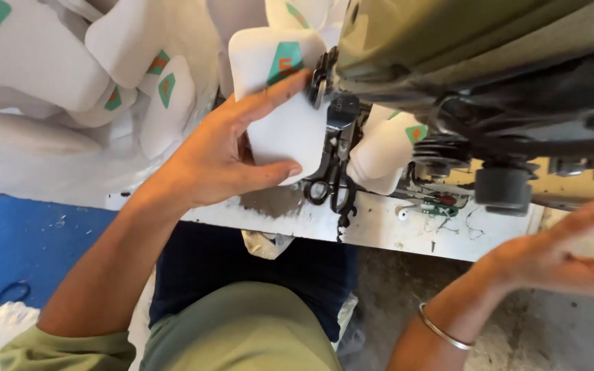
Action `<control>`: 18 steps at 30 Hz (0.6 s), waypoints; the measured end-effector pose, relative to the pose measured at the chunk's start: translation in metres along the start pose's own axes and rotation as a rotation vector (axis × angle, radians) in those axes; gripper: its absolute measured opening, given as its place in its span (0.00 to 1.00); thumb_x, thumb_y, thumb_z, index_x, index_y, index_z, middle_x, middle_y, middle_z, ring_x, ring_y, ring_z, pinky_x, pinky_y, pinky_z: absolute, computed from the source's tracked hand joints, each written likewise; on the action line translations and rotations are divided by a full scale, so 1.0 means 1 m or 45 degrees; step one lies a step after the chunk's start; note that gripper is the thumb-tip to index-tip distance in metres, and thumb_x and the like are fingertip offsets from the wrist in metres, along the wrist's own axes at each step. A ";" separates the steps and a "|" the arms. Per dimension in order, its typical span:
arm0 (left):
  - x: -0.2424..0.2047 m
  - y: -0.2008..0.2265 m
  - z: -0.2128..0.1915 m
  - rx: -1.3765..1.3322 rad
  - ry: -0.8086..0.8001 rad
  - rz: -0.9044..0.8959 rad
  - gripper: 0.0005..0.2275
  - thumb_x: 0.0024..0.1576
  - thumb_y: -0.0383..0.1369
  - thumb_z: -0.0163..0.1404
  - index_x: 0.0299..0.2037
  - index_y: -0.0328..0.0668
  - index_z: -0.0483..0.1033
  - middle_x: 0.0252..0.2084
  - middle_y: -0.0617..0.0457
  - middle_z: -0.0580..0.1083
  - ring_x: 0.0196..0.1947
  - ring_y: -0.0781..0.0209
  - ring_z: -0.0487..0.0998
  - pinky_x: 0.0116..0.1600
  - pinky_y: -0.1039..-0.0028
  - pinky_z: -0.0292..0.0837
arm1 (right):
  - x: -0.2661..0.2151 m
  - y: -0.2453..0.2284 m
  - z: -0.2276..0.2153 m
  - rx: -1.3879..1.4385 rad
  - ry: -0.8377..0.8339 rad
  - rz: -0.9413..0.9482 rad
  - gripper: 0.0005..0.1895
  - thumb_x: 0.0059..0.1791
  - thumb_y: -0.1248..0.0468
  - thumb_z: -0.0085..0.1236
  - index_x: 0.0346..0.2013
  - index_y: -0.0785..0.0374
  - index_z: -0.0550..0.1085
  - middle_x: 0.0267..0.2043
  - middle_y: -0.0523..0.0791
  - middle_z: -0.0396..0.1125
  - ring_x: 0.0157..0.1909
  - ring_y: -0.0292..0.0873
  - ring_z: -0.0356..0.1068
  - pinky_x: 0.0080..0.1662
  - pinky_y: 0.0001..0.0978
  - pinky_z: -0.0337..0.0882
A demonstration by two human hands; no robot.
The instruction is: The person operates a sewing machine to stitch white fabric masks with green and orange logos. They feed the masks under the needle, guide them through the machine, and use scissors to trim the threads after each stitch. The person also handles a large plastic bag containing the masks.
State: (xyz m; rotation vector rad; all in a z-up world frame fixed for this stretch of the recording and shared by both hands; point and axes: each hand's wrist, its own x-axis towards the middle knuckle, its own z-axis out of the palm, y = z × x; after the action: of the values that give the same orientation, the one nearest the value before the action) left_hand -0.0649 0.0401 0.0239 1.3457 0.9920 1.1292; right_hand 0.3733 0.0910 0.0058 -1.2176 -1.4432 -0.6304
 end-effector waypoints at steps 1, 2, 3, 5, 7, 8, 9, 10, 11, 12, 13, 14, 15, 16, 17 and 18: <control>0.001 0.001 0.000 -0.054 -0.008 -0.007 0.38 0.54 0.19 0.60 0.76 0.42 0.57 0.72 0.51 0.62 0.68 0.64 0.65 0.69 0.74 0.66 | -0.014 0.016 0.000 -0.118 -0.025 -0.098 0.21 0.62 0.59 0.65 0.57 0.70 0.66 0.56 0.51 0.64 0.58 0.48 0.67 0.63 0.42 0.72; 0.002 0.001 0.000 -0.112 -0.014 -0.020 0.37 0.54 0.18 0.59 0.76 0.41 0.57 0.70 0.51 0.63 0.67 0.64 0.65 0.69 0.74 0.65 | -0.028 0.032 0.000 -0.237 -0.058 -0.195 0.19 0.63 0.60 0.65 0.57 0.69 0.66 0.53 0.49 0.63 0.57 0.47 0.67 0.63 0.39 0.73; 0.002 0.000 0.000 -0.119 -0.015 -0.014 0.37 0.54 0.18 0.59 0.76 0.41 0.57 0.70 0.51 0.63 0.67 0.64 0.65 0.69 0.74 0.65 | -0.028 0.027 -0.002 -0.240 -0.056 -0.203 0.19 0.63 0.60 0.65 0.57 0.69 0.66 0.53 0.49 0.63 0.57 0.47 0.67 0.63 0.39 0.73; -0.001 -0.003 -0.001 -0.209 -0.031 -0.017 0.37 0.55 0.19 0.59 0.76 0.41 0.57 0.70 0.51 0.62 0.67 0.64 0.65 0.69 0.74 0.65 | -0.035 0.016 -0.008 -0.322 -0.149 -0.144 0.14 0.64 0.62 0.64 0.52 0.65 0.66 0.48 0.48 0.58 0.54 0.45 0.64 0.65 0.41 0.70; -0.001 -0.002 -0.004 -0.198 -0.033 -0.032 0.37 0.54 0.19 0.59 0.76 0.42 0.57 0.70 0.52 0.62 0.67 0.65 0.65 0.69 0.74 0.65 | -0.002 -0.021 -0.001 -0.158 -0.074 -0.068 0.12 0.61 0.63 0.61 0.50 0.67 0.67 0.46 0.49 0.60 0.50 0.45 0.64 0.59 0.42 0.69; -0.001 0.000 -0.005 -0.185 -0.043 -0.042 0.37 0.54 0.20 0.59 0.76 0.42 0.57 0.71 0.52 0.62 0.67 0.65 0.65 0.69 0.74 0.65 | 0.015 -0.039 0.001 0.002 0.006 0.010 0.10 0.59 0.64 0.58 0.47 0.68 0.68 0.44 0.49 0.63 0.46 0.45 0.64 0.53 0.42 0.69; 0.001 0.002 -0.007 -0.187 -0.044 -0.044 0.37 0.54 0.20 0.59 0.76 0.42 0.57 0.71 0.52 0.62 0.67 0.65 0.65 0.69 0.74 0.65 | -0.003 -0.052 0.008 0.001 0.004 0.010 0.10 0.59 0.64 0.58 0.47 0.68 0.68 0.44 0.49 0.63 0.46 0.45 0.64 0.53 0.42 0.69; 0.005 0.005 -0.011 -0.138 -0.065 -0.025 0.37 0.53 0.20 0.59 0.75 0.42 0.57 0.71 0.52 0.62 0.67 0.65 0.65 0.68 0.74 0.65 | -0.019 -0.064 0.019 0.101 -0.131 0.062 0.09 0.61 0.64 0.57 0.44 0.67 0.70 0.41 0.48 0.64 0.43 0.45 0.63 0.46 0.38 0.68; 0.009 0.009 -0.015 -0.089 -0.085 -0.007 0.37 0.52 0.21 0.59 0.74 0.42 0.57 0.71 0.52 0.62 0.67 0.66 0.64 0.67 0.74 0.64 | -0.034 -0.077 0.031 0.201 -0.266 0.112 0.10 0.64 0.64 0.56 0.40 0.66 0.71 0.37 0.46 0.66 0.41 0.45 0.62 0.39 0.35 0.68; 0.013 0.011 -0.019 -0.084 -0.081 -0.004 0.37 0.52 0.21 0.59 0.74 0.42 0.57 0.71 0.52 0.62 0.67 0.66 0.64 0.67 0.74 0.64 | -0.028 -0.125 0.036 0.207 -0.262 0.111 0.10 0.64 0.64 0.56 0.40 0.66 0.71 0.37 0.46 0.66 0.41 0.45 0.62 0.39 0.35 0.68; 0.018 0.011 -0.023 -0.032 -0.119 0.028 0.37 0.52 0.21 0.60 0.74 0.41 0.57 0.70 0.52 0.63 0.66 0.66 0.65 0.67 0.74 0.64 | -0.022 -0.173 0.041 0.705 -0.756 0.718 0.10 0.62 0.61 0.56 0.40 0.64 0.72 0.37 0.44 0.68 0.40 0.40 0.65 0.42 0.32 0.68; 0.021 0.011 -0.027 0.017 -0.158 0.055 0.37 0.53 0.22 0.60 0.74 0.41 0.57 0.70 0.51 0.64 0.65 0.66 0.65 0.66 0.74 0.64 | -0.018 -0.221 0.045 1.210 -1.261 1.314 0.11 0.60 0.58 0.55 0.39 0.62 0.74 0.37 0.41 0.70 0.39 0.34 0.68 0.44 0.29 0.69; 0.025 0.010 -0.031 0.020 -0.156 0.054 0.37 0.53 0.22 0.60 0.74 0.41 0.57 0.70 0.51 0.64 0.65 0.66 0.65 0.66 0.74 0.64 | -0.025 -0.227 0.053 1.213 -1.262 1.314 0.11 0.60 0.58 0.55 0.39 0.62 0.74 0.37 0.41 0.70 0.39 0.34 0.68 0.44 0.29 0.69; 0.028 0.009 -0.035 0.021 -0.190 0.036 0.38 0.53 0.22 0.61 0.75 0.41 0.57 0.68 0.52 0.66 0.62 0.67 0.67 0.65 0.75 0.66 | -0.033 -0.234 0.060 1.355 -1.189 1.509 0.10 0.56 0.61 0.58 0.35 0.60 0.69 0.35 0.42 0.70 0.36 0.35 0.69 0.41 0.30 0.72; 0.032 0.008 -0.039 0.021 -0.223 0.017 0.38 0.54 0.23 0.61 0.76 0.41 0.57 0.67 0.53 0.68 0.59 0.68 0.69 0.63 0.75 0.68 | -0.041 -0.241 0.067 1.494 -1.106 1.705 0.13 0.53 0.63 0.62 0.31 0.57 0.65 0.33 0.42 0.71 0.33 0.35 0.70 0.38 0.30 0.74; 0.036 0.011 -0.042 0.022 -0.226 0.014 0.38 0.54 0.23 0.61 0.76 0.41 0.57 0.67 0.53 0.68 0.59 0.68 0.69 0.63 0.75 0.68 | -0.042 -0.243 0.070 1.494 -1.104 1.709 0.13 0.53 0.63 0.62 0.31 0.57 0.65 0.33 0.42 0.71 0.33 0.35 0.70 0.38 0.30 0.74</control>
State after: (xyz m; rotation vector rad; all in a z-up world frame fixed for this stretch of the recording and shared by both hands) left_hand -0.0985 0.0828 0.0376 1.4400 0.8682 0.9922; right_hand 0.1191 0.0580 0.0047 -1.1057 -0.9101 1.5903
